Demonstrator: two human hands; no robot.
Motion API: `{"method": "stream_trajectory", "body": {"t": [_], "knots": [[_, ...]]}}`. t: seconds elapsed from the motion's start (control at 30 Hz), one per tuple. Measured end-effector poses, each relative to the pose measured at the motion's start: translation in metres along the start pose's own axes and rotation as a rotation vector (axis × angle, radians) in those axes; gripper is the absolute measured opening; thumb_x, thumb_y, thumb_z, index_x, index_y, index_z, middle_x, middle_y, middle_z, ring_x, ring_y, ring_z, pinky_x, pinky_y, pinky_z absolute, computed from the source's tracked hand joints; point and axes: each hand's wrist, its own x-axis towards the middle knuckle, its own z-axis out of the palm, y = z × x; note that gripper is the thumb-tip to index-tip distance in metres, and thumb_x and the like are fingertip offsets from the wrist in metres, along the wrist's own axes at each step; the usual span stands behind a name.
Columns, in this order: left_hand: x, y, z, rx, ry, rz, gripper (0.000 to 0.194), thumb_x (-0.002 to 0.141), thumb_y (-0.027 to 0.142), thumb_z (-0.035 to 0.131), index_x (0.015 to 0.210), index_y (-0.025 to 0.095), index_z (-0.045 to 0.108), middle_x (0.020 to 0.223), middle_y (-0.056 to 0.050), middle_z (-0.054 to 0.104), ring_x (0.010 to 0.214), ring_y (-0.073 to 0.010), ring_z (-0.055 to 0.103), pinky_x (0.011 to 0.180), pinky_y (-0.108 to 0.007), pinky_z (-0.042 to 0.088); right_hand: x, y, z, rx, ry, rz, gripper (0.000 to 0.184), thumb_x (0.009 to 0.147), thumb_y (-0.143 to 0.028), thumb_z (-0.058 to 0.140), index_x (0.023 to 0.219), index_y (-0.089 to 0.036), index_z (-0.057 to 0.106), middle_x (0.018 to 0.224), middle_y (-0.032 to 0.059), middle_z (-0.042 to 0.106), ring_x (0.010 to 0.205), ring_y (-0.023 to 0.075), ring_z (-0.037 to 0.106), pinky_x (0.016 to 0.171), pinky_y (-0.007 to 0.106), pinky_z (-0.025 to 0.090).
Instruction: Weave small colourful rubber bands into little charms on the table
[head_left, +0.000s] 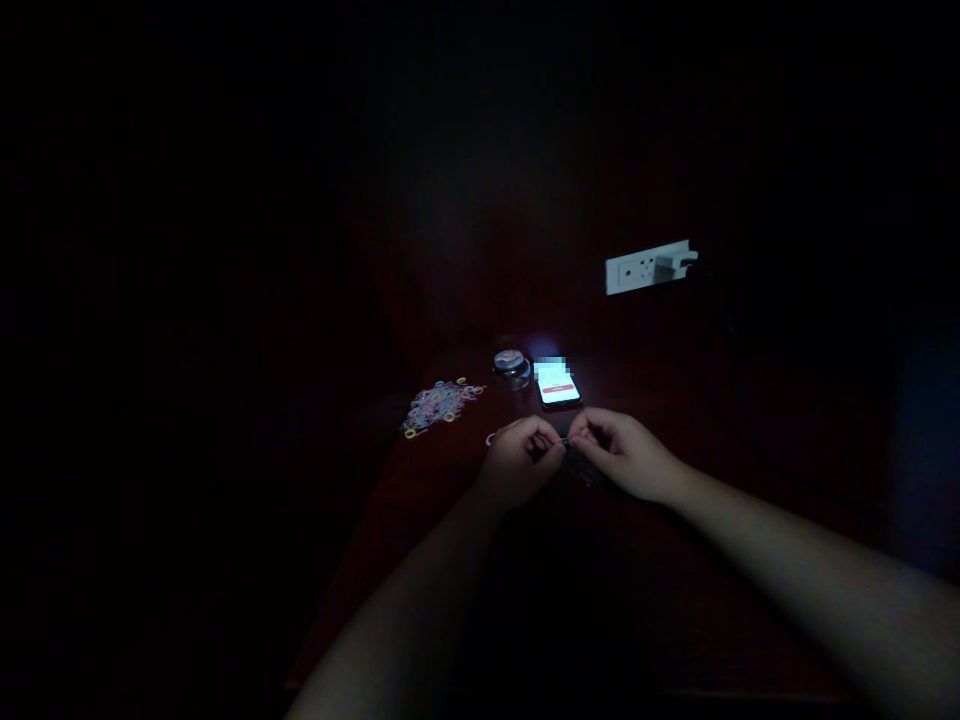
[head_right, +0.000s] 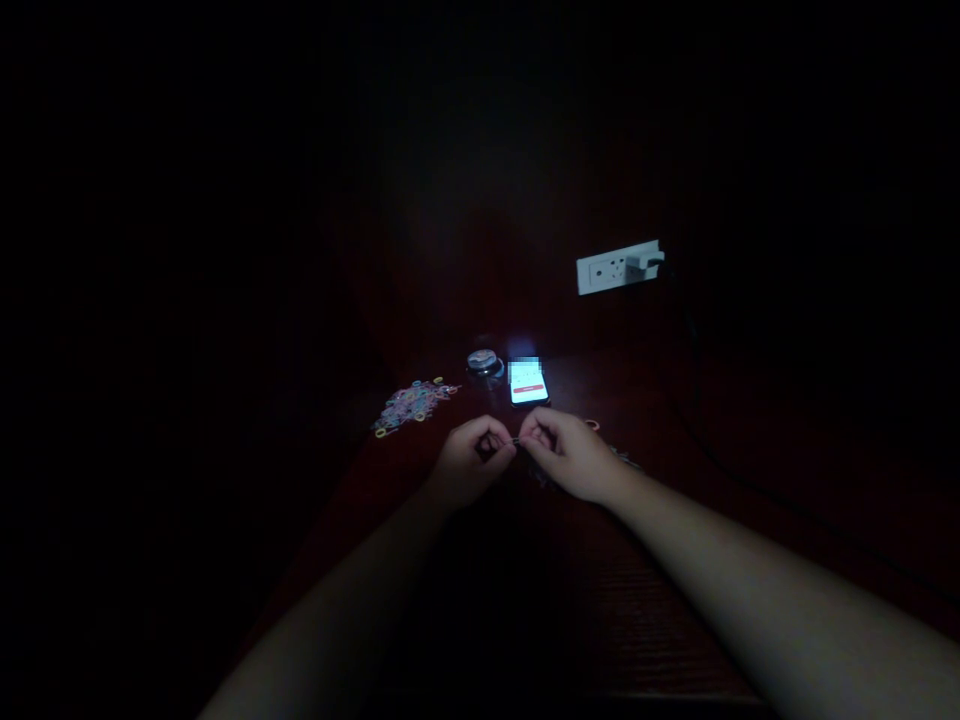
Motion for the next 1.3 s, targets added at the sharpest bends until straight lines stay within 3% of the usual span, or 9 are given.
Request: {"method": "stream_trajectory", "body": {"t": [1.3], "knots": [[0.002, -0.004, 0.002, 0.015, 0.056, 0.015, 0.010, 0.081, 0.025, 0.060, 0.079, 0.017, 0.065, 0.075, -0.001, 0.064, 0.067, -0.0110, 0.054, 0.062, -0.022, 0.042, 0.000, 0.008, -0.002, -0.091, 0.010, -0.023, 0.016, 0.086, -0.032, 0.053, 0.080, -0.018, 0.059, 0.066, -0.0015, 0.053, 0.060, 0.0121, 0.048, 0.055, 0.024, 0.037]]}}
